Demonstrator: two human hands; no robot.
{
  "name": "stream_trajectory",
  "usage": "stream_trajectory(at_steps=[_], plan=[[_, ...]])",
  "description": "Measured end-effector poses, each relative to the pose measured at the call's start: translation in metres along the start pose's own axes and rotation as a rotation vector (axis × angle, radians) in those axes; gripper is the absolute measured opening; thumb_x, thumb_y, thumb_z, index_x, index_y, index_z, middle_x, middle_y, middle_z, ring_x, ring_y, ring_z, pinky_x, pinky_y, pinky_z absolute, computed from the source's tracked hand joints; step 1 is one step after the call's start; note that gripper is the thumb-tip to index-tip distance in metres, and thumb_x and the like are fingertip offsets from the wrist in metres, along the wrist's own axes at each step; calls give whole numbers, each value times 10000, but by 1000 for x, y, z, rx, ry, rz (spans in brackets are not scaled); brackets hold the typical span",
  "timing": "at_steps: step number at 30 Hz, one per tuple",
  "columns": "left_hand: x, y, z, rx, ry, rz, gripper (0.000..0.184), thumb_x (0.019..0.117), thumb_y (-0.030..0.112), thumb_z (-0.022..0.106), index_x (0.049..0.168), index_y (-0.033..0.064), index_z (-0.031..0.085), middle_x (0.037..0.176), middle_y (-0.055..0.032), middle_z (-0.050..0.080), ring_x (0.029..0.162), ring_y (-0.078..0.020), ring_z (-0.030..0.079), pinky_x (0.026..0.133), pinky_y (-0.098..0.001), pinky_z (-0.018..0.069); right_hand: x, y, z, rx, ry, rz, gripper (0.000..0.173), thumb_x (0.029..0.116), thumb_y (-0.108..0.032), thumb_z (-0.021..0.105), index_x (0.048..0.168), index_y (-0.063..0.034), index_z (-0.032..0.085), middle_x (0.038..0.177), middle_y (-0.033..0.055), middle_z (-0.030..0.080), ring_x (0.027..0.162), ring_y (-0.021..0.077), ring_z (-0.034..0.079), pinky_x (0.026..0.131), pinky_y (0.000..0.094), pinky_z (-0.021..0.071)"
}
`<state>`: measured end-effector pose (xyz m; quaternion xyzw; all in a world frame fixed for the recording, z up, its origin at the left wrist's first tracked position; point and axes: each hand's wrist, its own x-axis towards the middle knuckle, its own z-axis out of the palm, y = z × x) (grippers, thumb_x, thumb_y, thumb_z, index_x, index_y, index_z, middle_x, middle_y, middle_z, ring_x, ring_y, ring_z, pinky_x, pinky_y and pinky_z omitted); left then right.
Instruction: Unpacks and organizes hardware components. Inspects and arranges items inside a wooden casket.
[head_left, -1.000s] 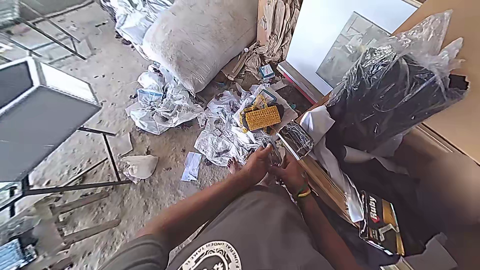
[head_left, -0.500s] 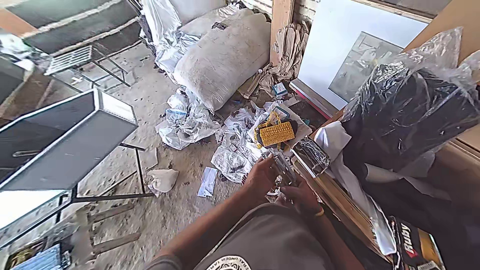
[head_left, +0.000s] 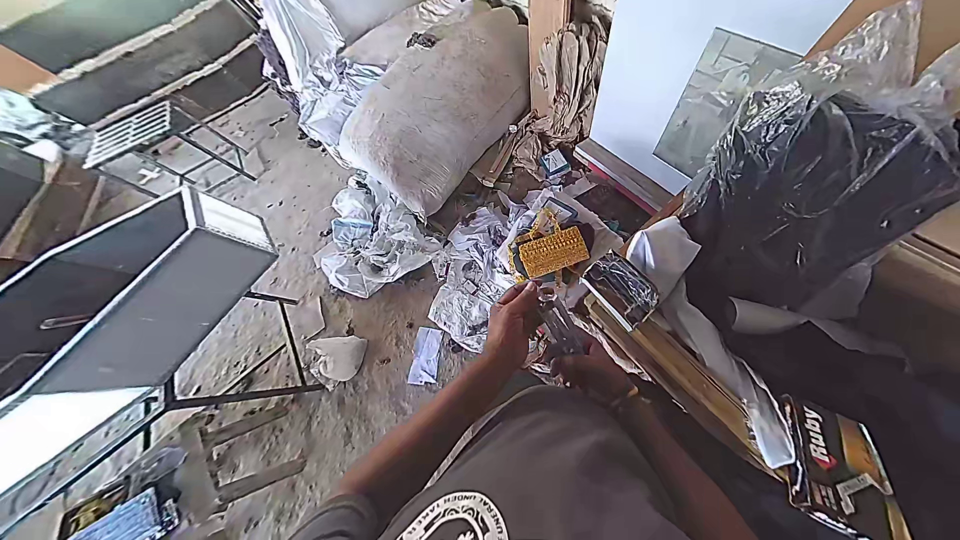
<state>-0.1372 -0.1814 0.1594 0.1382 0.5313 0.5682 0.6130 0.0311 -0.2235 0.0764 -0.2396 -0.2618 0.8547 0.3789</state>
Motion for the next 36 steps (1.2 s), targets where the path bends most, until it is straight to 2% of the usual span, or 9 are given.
stream_trajectory(at_steps=[3, 5, 7, 12, 19, 23, 28, 34, 36], plan=[[2, -4, 1, 159, 28, 150, 207, 1036, 44, 556, 1117, -87, 693, 945, -167, 754, 807, -209, 728, 721, -340, 611, 0, -1, 3, -22, 47, 46, 668, 862, -592, 698, 1258, -77, 540, 950, 81, 750, 698, 153, 700, 585, 276, 569], [4, -7, 1, 239, 14, 198, 190, 1026, 39, 584, 1092, -91, 707, 918, -160, 757, 772, -200, 727, 702, -339, 617, 1, -1, 1, -41, 72, 82, 539, 1023, -541, 356, 1220, -71, 532, 949, 81, 747, 666, 148, 684, 564, 270, 555], [5, -9, 1, 314, 33, 203, 153, 1004, 54, 641, 1038, -68, 725, 884, -138, 753, 718, -183, 711, 666, -335, 614, 3, 2, -1, -39, 93, 88, 548, 1056, -487, 229, 1191, -57, 542, 933, 93, 750, 628, 146, 673, 542, 264, 546], [15, -12, 0, 298, 181, 44, 125, 957, 58, 712, 939, -60, 676, 784, -148, 707, 636, -210, 686, 594, -358, 611, 1, 7, -5, -151, 173, -43, 646, 945, -638, 535, 1191, -41, 530, 877, 53, 732, 631, 136, 673, 574, 279, 571], [15, -13, 4, 344, 104, -52, 124, 1005, 57, 639, 943, -50, 646, 786, -119, 706, 670, -178, 680, 618, -320, 590, 3, 21, -28, -6, 195, -39, 659, 936, -628, 576, 1197, -25, 527, 835, 75, 712, 614, 159, 675, 564, 296, 584], [14, -25, 2, 662, -30, 181, 160, 1011, 106, 624, 928, -13, 691, 788, -65, 707, 697, -131, 681, 669, -309, 592, -1, 22, -33, -32, 225, -56, 601, 928, -593, 589, 1165, -44, 546, 808, 64, 712, 603, 155, 667, 555, 290, 570], [3, -22, 11, 1144, -172, 520, 191, 999, 170, 599, 952, 27, 717, 1014, -83, 689, 892, -122, 674, 817, -311, 574, -6, 26, -41, 123, 192, -68, 734, 927, -666, 538, 1280, -23, 529, 905, 123, 739, 663, 194, 701, 568, 304, 583], [-3, -24, 11, 1230, -232, 628, 228, 1023, 179, 571, 1001, -9, 698, 842, -55, 703, 767, -99, 679, 751, -299, 576, -7, 25, -44, 175, 179, -88, 547, 992, -490, 469, 1283, -29, 521, 897, 101, 736, 644, 162, 680, 559, 283, 565], [-3, -25, 8, 1246, -247, 718, 220, 1013, 175, 587, 985, -1, 715, 855, -55, 714, 778, -105, 685, 762, -301, 577, -6, 24, -44, 180, 143, -124, 601, 950, -547, 566, 1267, -38, 544, 909, 92, 747, 640, 150, 680, 553, 274, 560]])
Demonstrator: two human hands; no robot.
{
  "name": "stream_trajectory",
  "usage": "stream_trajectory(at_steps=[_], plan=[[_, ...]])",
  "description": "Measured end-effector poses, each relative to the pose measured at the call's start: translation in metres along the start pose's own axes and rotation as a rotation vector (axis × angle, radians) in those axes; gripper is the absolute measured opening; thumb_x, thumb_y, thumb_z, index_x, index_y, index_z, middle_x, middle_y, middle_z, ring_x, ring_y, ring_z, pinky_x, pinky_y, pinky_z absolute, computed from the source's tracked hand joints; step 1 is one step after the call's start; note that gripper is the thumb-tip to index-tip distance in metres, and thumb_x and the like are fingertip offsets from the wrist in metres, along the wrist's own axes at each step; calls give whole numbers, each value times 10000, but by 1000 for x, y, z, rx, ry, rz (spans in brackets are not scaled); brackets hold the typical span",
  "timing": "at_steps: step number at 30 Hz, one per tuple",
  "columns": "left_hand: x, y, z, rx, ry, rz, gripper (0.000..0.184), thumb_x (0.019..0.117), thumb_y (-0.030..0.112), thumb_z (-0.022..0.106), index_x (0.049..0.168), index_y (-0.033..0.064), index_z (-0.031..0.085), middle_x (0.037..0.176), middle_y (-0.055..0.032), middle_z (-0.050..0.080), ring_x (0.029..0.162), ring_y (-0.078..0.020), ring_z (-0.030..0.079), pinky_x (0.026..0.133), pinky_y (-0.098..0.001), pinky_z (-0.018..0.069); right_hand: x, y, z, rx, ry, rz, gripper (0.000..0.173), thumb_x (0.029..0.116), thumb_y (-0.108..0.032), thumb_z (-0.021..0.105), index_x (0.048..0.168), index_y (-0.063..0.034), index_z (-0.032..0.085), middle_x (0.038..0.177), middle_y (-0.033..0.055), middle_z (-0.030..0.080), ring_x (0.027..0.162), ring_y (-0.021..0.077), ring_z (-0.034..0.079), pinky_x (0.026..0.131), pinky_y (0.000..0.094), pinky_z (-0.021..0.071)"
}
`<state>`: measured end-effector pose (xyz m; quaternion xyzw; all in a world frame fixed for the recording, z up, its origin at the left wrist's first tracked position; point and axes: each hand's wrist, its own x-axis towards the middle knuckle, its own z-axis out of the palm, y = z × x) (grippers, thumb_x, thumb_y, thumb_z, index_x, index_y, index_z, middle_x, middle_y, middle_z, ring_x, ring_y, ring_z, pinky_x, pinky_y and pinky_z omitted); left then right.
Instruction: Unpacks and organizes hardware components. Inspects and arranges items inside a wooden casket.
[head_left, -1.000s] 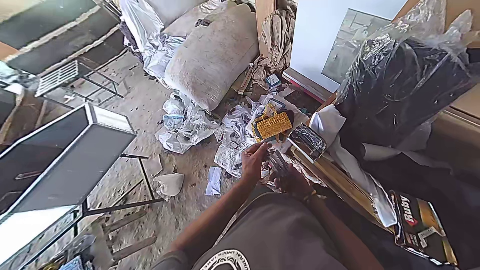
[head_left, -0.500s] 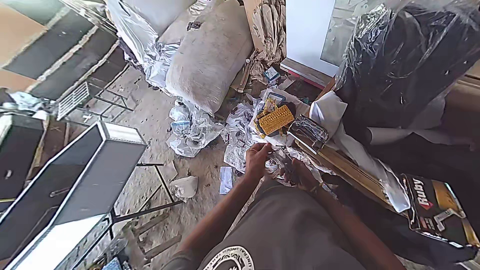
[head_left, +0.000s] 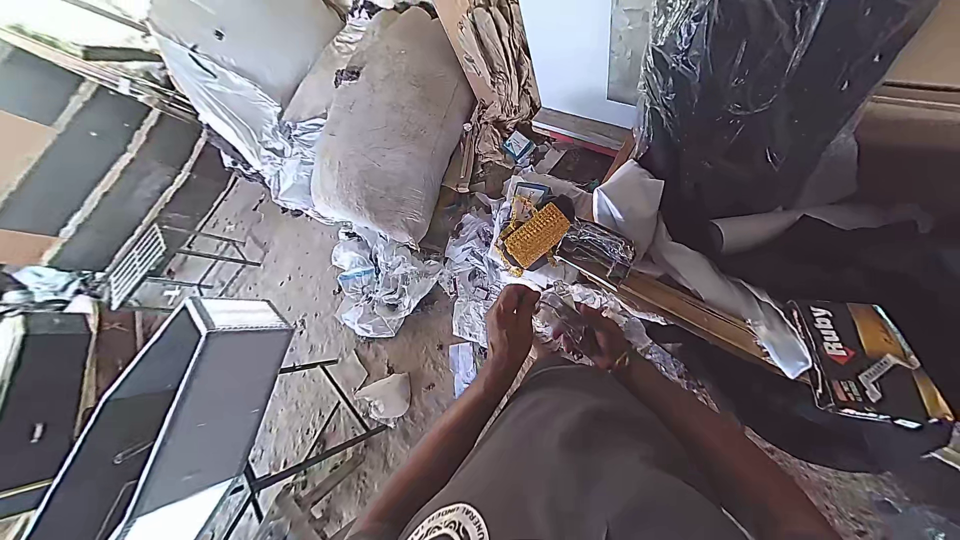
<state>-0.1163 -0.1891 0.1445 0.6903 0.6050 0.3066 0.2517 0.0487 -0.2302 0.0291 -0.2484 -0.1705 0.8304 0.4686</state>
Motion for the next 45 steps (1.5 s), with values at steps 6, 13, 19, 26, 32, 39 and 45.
stream_trajectory(at_steps=[6, 13, 19, 26, 32, 39, 45], plan=[[-3, -5, -9, 86, 126, 52, 202, 1000, 162, 597, 957, 14, 729, 881, -71, 722, 857, -163, 686, 846, -374, 548, -5, -18, 24, -142, 40, -5, 372, 971, -362, 616, 1183, -58, 586, 841, 46, 737, 595, 104, 661, 526, 241, 549], [9, -18, -1, -1093, 246, -737, 184, 1120, 188, 407, 1112, 54, 534, 878, -90, 659, 764, -220, 692, 717, -435, 620, -25, -56, 57, -539, 30, -121, 398, 937, -134, 670, 1281, -8, 515, 964, 38, 691, 781, 98, 676, 719, 274, 586], [15, -42, 17, -1533, 166, -815, 317, 1114, 266, 325, 1085, 67, 571, 927, -94, 698, 870, -221, 703, 819, -443, 600, -27, -73, 85, -669, -29, -121, 586, 871, -98, 739, 1380, 31, 480, 1117, 71, 701, 938, 117, 712, 802, 297, 626], [7, -75, 30, -1691, 5, -1007, 339, 1091, 307, 362, 922, 120, 588, 801, -59, 687, 749, -190, 695, 718, -394, 604, -5, -52, 93, -727, 372, -26, 406, 790, -234, 860, 1020, -40, 588, 670, -4, 602, 464, 81, 525, 440, 252, 487], [-19, -111, 40, -1865, 4, -1159, 390, 1081, 383, 424, 1178, 45, 593, 1009, -163, 713, 909, -285, 723, 793, -483, 615, 19, -40, 97, -1046, 462, -85, 400, 810, -339, 845, 934, -48, 601, 612, -11, 635, 445, 110, 601, 427, 286, 549], [1, -145, 21, -1954, 126, -1167, 241, 1047, 299, 497, 1033, 80, 596, 897, -118, 691, 836, -238, 698, 786, -457, 595, 54, -19, 117, -1165, 297, -218, 279, 823, -127, 823, 1009, 30, 689, 868, 89, 717, 633, 170, 704, 588, 335, 649], [22, -163, 15, -2117, 273, -1097, 227, 1039, 268, 512, 908, 99, 588, 747, -62, 636, 660, -172, 649, 648, -355, 588, 88, -4, 146, -1143, 156, -160, 141, 815, -40, 802, 864, 9, 679, 644, 72, 700, 507, 169, 669, 491, 316, 598]])
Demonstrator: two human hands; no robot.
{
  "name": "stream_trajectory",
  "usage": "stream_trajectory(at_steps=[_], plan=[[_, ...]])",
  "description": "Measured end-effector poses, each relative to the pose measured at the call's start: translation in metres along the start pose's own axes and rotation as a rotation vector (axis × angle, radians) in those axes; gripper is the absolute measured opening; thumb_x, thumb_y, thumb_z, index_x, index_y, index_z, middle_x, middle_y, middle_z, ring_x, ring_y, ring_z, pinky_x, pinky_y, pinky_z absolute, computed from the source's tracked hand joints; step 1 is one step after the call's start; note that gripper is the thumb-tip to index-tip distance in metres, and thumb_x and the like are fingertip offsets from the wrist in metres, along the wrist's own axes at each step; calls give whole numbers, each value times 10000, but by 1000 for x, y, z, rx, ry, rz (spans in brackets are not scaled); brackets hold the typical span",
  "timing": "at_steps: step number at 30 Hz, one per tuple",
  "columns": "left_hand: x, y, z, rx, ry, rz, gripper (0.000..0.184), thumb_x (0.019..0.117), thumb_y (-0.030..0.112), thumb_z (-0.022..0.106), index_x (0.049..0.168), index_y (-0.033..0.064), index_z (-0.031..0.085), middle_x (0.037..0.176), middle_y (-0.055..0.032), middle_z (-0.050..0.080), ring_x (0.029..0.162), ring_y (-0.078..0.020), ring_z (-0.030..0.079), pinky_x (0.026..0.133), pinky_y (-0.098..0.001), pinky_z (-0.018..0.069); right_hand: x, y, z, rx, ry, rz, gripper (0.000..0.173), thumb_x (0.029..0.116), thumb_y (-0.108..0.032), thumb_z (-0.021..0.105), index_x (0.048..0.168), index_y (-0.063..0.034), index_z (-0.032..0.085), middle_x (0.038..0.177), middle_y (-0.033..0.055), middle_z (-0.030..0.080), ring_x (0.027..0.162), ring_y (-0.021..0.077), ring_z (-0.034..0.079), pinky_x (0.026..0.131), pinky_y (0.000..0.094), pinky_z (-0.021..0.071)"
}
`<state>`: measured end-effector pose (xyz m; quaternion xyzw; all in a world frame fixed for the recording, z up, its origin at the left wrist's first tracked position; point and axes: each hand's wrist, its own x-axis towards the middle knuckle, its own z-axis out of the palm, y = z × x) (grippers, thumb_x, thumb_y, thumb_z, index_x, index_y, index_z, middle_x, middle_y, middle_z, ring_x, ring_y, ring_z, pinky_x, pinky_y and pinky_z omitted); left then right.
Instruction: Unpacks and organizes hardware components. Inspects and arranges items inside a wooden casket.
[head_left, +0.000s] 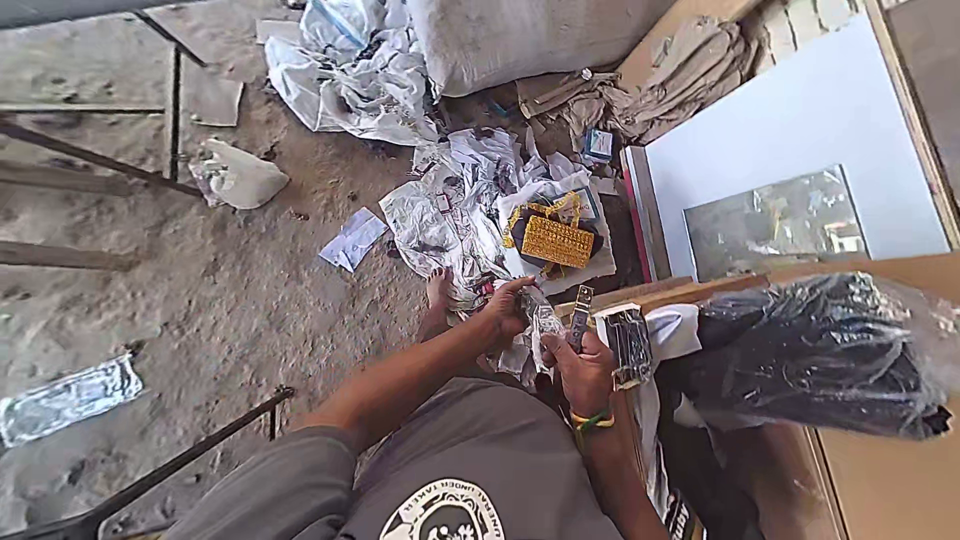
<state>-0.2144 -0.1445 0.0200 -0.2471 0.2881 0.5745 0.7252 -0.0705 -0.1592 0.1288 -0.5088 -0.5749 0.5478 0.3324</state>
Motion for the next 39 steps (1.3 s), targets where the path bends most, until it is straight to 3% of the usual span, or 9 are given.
stream_trajectory(at_steps=[4, 13, 19, 24, 26, 30, 32, 36, 39], plan=[[1, 22, 0, -110, -2, -11, 305, 1063, 281, 513, 814, 106, 530, 637, -24, 551, 493, -113, 557, 476, -241, 521, 2, -10, 23, 78, -142, -64, 156, 826, -20, 789, 935, 33, 691, 703, 95, 714, 528, 184, 676, 494, 329, 608], [-24, 57, 0, -142, 65, -17, 560, 1058, 536, 421, 673, 138, 500, 501, -16, 516, 399, -103, 528, 411, -267, 499, -1, -35, 26, 320, -265, -63, 166, 855, 21, 745, 1008, -30, 708, 725, 69, 717, 535, 142, 664, 497, 301, 597], [-21, 66, -16, -117, 209, 127, 390, 1036, 465, 528, 962, 85, 579, 686, -84, 608, 570, -192, 618, 541, -384, 562, 1, -84, -7, 346, -166, -333, 242, 892, -160, 788, 1117, -235, 739, 921, -54, 739, 579, 63, 664, 503, 244, 605], [-23, 72, -34, -49, 318, 184, 420, 999, 452, 614, 1133, 54, 597, 864, -136, 664, 734, -249, 671, 667, -452, 590, 30, -90, 3, 281, -65, -457, 182, 915, -151, 750, 1085, -180, 690, 808, -45, 709, 569, 93, 651, 507, 275, 599], [-27, 71, -38, -5, 353, 181, 472, 976, 478, 640, 1193, 62, 591, 931, -145, 674, 796, -261, 679, 708, -476, 590, 54, -75, 23, 74, -86, -456, 225, 922, -144, 711, 1098, -23, 641, 769, 1, 717, 593, 135, 687, 533, 330, 618], [-31, 63, -45, 27, 357, 188, 509, 972, 473, 645, 1258, 58, 577, 1009, -174, 684, 869, -287, 694, 756, -498, 595, 98, -27, 60, -113, -225, -177, 654, 791, -446, 842, 1171, 51, 650, 828, 51, 692, 496, 91, 573, 439, 293, 531], [-31, 65, -49, 74, 351, 202, 537, 974, 451, 654, 1304, 35, 573, 1077, -204, 698, 937, -316, 711, 803, -520, 604, 93, -10, 60, -79, -224, -32, 687, 778, -423, 853, 1228, 43, 624, 894, 45, 706, 503, 81, 542, 433, 276, 493], [-29, 63, -60, 291, 362, 263, 475, 968, 339, 702, 1288, 3, 600, 1086, -203, 718, 957, -309, 727, 827, -500, 615, 56, 14, 37, 24, -202, 282, 269, 923, -156, 758, 1112, 19, 678, 813, 86, 740, 400, 78, 473, 361, 248, 410], [-29, 58, -47, 612, 409, 321, 412, 920, 330, 780, 1104, -15, 652, 968, -159, 700, 852, -249, 694, 775, -453, 592, 41, 25, 31, 79, -253, 469, 182, 969, -159, 711, 1036, 7, 680, 819, 106, 754, 380, 65, 453, 352, 226, 379]])
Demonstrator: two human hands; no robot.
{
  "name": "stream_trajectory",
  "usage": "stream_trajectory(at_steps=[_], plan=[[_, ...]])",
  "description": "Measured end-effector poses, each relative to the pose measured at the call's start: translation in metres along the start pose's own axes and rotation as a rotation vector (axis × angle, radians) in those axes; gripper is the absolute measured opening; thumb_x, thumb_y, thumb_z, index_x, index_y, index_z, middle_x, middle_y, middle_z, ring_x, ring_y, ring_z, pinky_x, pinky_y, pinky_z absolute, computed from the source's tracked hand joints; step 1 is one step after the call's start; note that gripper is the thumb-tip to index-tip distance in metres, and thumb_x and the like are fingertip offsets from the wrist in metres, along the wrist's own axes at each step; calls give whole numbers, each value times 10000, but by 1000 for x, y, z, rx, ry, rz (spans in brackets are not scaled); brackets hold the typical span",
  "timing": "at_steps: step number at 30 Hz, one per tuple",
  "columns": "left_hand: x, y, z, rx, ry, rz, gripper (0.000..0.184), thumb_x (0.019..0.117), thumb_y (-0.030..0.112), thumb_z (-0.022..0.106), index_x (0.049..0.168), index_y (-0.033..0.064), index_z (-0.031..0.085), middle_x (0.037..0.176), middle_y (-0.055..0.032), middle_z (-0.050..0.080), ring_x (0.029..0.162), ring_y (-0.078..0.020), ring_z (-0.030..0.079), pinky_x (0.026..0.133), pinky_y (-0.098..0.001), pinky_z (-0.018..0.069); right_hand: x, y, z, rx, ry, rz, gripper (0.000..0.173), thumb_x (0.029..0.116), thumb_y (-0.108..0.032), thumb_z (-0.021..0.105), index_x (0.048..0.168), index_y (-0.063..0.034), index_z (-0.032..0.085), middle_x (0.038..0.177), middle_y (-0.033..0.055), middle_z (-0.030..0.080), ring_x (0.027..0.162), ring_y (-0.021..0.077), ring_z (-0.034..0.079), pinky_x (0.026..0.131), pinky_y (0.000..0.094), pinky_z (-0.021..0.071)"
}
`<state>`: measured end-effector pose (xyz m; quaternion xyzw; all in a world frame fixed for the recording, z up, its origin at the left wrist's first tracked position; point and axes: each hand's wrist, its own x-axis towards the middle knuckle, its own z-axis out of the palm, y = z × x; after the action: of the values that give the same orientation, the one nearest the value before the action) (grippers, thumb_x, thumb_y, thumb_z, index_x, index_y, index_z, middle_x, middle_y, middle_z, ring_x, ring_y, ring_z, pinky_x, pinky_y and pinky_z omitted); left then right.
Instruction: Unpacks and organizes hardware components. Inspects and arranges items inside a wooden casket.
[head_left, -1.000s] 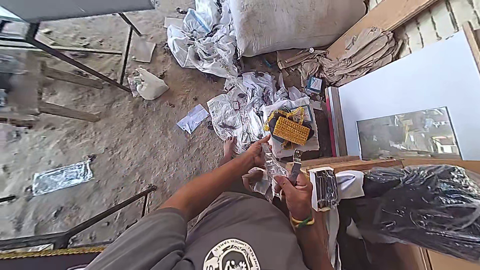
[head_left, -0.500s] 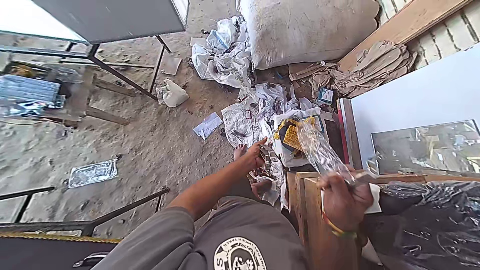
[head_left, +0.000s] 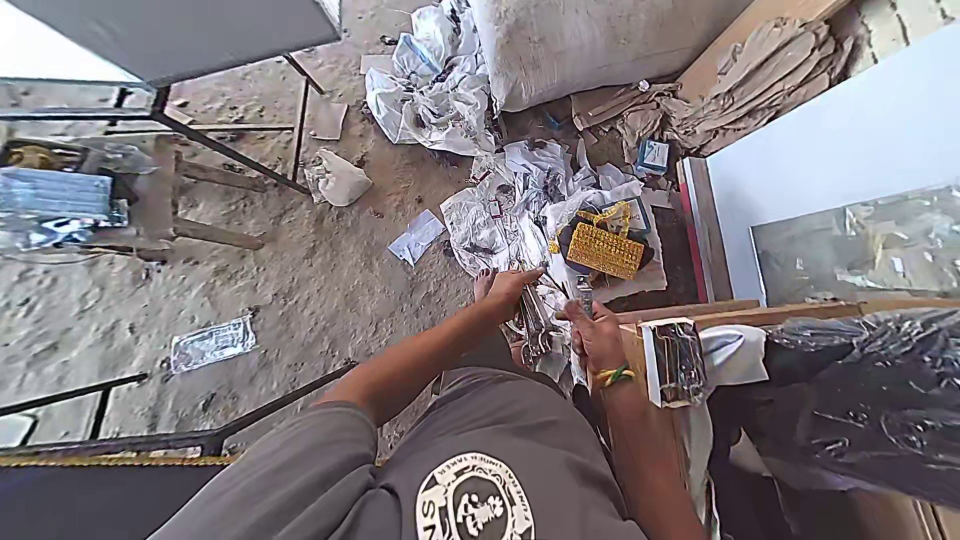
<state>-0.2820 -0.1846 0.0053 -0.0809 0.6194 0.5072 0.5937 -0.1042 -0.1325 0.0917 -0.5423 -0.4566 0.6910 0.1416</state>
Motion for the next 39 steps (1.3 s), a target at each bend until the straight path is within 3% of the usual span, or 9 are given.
stream_trajectory(at_steps=[4, 7, 11, 16, 19, 21, 28, 35, 39], plan=[[-13, 8, 32, 311, -82, 143, 432, 924, 427, 764, 787, 45, 616, 725, -40, 580, 641, -146, 551, 652, -371, 501, -3, 8, 2, 44, -45, 99, 195, 923, -162, 759, 982, -8, 655, 565, 17, 534, 376, 64, 405, 359, 230, 380], [-23, 12, 51, 324, -121, 217, 432, 942, 416, 746, 730, 65, 611, 650, 10, 574, 574, -93, 531, 602, -306, 480, -5, 12, -9, 128, -90, 53, 181, 874, -91, 776, 930, 4, 633, 562, 18, 540, 391, 59, 424, 370, 223, 388], [-38, 9, 63, 109, -165, 103, 452, 1058, 430, 556, 936, 7, 661, 756, -57, 660, 651, -147, 637, 657, -339, 568, -15, 17, -22, 303, -115, -1, 151, 871, -18, 732, 969, 34, 630, 638, 61, 610, 433, 71, 486, 404, 233, 442], [-46, 7, 70, -140, -260, 1, 529, 1111, 463, 366, 1342, 20, 540, 886, -113, 726, 513, -117, 598, 446, -243, 489, -26, 32, -27, 481, -51, -17, 56, 954, -31, 623, 980, 19, 622, 642, 51, 613, 439, 66, 497, 404, 225, 448], [-49, 5, 74, -170, -260, 5, 498, 1119, 434, 367, 1426, 50, 444, 995, -140, 739, 492, -113, 582, 439, -237, 476, -29, 40, -26, 489, -18, -22, 104, 957, -12, 615, 1042, 45, 626, 772, 98, 694, 630, 122, 660, 595, 287, 588], [-52, 3, 77, -163, -249, 28, 449, 1119, 385, 407, 1421, 54, 428, 1019, -140, 742, 524, -123, 618, 457, -244, 503, -33, 41, -20, 504, -2, -32, 141, 976, -8, 559, 1091, 47, 621, 845, 106, 721, 734, 139, 705, 696, 309, 616], [-55, -4, 84, 56, -284, 202, 289, 1098, 231, 505, 1272, 3, 536, 972, -117, 746, 688, -165, 715, 545, -278, 574, -41, 39, -22, 537, -72, 6, 271, 1075, -140, 387, 1191, 32, 563, 881, 118, 707, 757, 171, 710, 683, 335, 617], [-57, -9, 86, 330, -326, 348, 315, 1099, 260, 498, 1252, -7, 567, 997, -93, 722, 779, -147, 705, 655, -297, 588, -45, 51, -31, 438, -108, -113, 345, 806, 30, 771, 1112, 70, 617, 886, 129, 737, 775, 173, 726, 752, 342, 630], [-62, -10, 96, 146, -180, 71, 500, 1126, 406, 365, 1382, -5, 486, 1067, -138, 678, 816, -190, 679, 726, -349, 579, -47, 52, -36, 396, -69, -70, 349, 788, 62, 795, 1100, 69, 639, 908, 130, 746, 802, 168, 729, 777, 334, 625]])
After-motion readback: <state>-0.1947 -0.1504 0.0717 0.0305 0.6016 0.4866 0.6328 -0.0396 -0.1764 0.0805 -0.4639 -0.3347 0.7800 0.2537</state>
